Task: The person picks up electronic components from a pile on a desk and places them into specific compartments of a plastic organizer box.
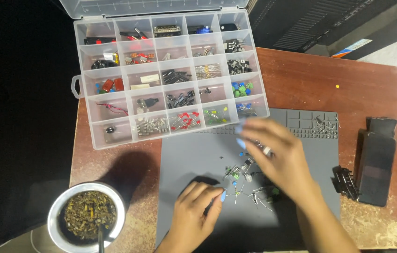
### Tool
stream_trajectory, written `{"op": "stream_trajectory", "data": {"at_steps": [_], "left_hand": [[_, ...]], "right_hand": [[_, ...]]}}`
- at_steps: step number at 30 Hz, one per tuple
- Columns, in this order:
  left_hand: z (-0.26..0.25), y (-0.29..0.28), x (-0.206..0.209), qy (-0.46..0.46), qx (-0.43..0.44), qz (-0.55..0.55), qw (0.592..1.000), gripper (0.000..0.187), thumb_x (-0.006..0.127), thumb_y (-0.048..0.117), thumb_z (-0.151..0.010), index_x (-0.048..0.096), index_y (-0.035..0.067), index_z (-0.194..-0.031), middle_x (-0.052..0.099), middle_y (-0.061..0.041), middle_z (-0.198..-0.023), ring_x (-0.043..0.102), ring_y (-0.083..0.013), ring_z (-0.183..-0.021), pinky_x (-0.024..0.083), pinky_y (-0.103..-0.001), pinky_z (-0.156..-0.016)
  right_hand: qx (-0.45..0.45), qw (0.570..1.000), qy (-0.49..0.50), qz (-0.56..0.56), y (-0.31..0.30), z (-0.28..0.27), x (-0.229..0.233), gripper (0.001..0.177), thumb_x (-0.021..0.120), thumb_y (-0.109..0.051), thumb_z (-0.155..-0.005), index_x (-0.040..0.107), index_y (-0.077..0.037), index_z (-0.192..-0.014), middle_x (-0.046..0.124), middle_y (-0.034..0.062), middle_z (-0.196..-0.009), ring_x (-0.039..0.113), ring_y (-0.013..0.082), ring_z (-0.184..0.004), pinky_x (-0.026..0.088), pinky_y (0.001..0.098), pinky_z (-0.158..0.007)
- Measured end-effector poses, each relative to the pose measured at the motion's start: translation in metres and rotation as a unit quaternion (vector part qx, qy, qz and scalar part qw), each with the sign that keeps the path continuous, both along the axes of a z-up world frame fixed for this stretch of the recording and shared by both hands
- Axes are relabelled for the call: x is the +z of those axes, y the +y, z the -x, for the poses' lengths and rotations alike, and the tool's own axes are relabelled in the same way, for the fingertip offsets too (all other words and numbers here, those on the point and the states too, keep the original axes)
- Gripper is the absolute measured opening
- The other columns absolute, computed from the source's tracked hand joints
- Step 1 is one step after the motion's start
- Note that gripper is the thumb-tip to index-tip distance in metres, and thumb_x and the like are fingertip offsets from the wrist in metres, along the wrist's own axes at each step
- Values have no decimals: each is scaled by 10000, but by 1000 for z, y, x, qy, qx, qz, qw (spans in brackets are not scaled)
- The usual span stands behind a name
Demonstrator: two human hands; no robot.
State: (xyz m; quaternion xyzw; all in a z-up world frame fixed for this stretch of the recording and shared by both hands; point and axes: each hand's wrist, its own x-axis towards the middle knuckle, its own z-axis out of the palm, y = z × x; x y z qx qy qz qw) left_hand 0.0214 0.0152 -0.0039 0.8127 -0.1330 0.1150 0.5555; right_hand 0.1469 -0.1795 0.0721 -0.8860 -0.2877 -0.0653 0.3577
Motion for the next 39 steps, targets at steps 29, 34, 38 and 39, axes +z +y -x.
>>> {"op": "stream_trajectory", "data": {"at_steps": [29, 34, 38, 39], "left_hand": [[7, -15, -4, -12, -3, -126, 992, 154, 638, 140, -998, 717, 111, -1127, 678, -25, -1002, 600, -281, -849, 515, -406, -760], [0, -19, -1, -18, -59, -183, 981, 221, 685, 249, -988, 700, 134, -1176, 614, -80, -1098, 578, -309, -936, 467, -443, -792], [-1, -20, -7, -46, -69, -201, 976, 194, 680, 241, -1010, 700, 96, -1138, 603, -100, -1147, 552, -309, -935, 438, -433, -784], [-1, -20, -7, -51, -68, -192, 978, 164, 676, 213, -1011, 695, 81, -1107, 600, -100, -1135, 548, -310, -924, 433, -430, -783]], "right_hand": [[-110, 934, 271, -204, -36, 97, -59, 82, 793, -78, -889, 773, -79, -968, 788, 51, -966, 697, 159, -898, 525, 295, -873], [-115, 754, 455, -461, -55, 95, -75, 96, 736, 53, -895, 736, 16, -984, 799, 258, -1059, 755, 270, -871, 534, 324, -749], [-125, 784, 422, -438, -55, 71, -64, 102, 758, 32, -883, 738, -15, -972, 824, 234, -949, 792, 295, -846, 562, 330, -707], [-130, 812, 405, -399, -53, 62, -56, 105, 767, 22, -893, 755, -38, -979, 835, 180, -922, 798, 256, -842, 582, 320, -731]]}}
